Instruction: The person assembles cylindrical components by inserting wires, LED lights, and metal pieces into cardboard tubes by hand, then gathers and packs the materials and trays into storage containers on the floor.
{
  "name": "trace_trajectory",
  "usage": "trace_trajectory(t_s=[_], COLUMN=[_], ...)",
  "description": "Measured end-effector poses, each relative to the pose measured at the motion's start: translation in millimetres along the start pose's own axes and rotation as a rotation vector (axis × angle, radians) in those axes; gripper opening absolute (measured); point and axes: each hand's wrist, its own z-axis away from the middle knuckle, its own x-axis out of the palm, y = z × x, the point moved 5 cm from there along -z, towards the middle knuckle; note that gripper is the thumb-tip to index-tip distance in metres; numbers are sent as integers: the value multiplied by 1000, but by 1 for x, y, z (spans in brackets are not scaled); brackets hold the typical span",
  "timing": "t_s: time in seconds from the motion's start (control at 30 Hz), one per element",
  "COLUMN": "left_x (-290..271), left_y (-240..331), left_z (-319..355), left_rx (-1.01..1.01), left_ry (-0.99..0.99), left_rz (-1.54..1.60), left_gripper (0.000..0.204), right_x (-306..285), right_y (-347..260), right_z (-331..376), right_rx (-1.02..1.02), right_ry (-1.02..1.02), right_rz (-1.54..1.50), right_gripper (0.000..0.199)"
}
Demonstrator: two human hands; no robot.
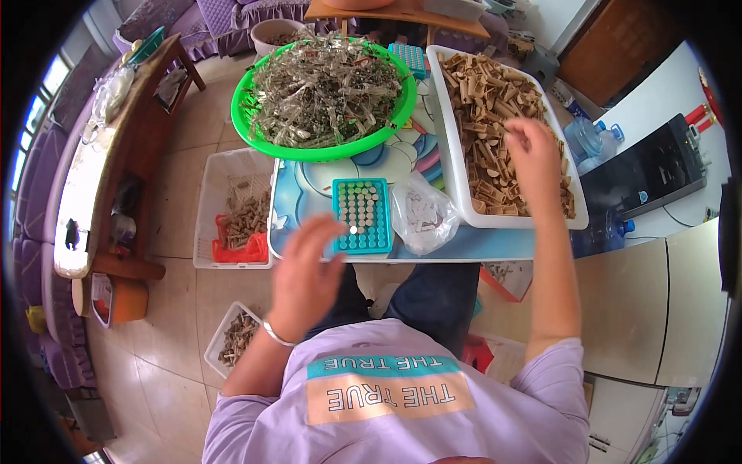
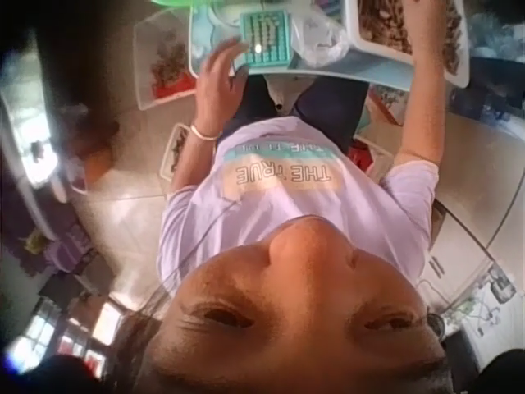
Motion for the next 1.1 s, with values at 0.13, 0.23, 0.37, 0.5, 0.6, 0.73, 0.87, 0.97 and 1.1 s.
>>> trace_trajectory(t_s=[0.13,0.23,0.37,0.5,0.6,0.73,0.87,0.97,1.1], left_x=[43,54,57,70,77,76,73,64,59], left_y=[20,19,1,-18,-14,2,-5,-13,-16], left_z=[24,37,45,55,49,31,31,51,84], left_rx=[51,37,-207,-546,-663,-848,-734,-750,-678], left_ry=[-230,-420,-515,-435,-398,-367,-505,-558,-681], left_rz=[177,424,534,1064,1233,1555,1904,1792,1452], left_gripper=[32,26,21,19,24,35,42,32,19], right_x=[36,58,63,33,8,17,39,49,78], right_y=[56,68,78,49,-3,-101,-167,-173,-191], right_z=[-74,-91,-96,-72,-35,61,100,62,-58], right_rx=[-110,-84,16,-13,-134,-530,-860,-815,-539], right_ry=[-114,-222,-385,-368,-123,-424,-727,-707,-350], right_rz=[222,374,395,352,215,-56,-193,-439,-357], right_gripper=[21,29,31,25,19,9,12,16,18])
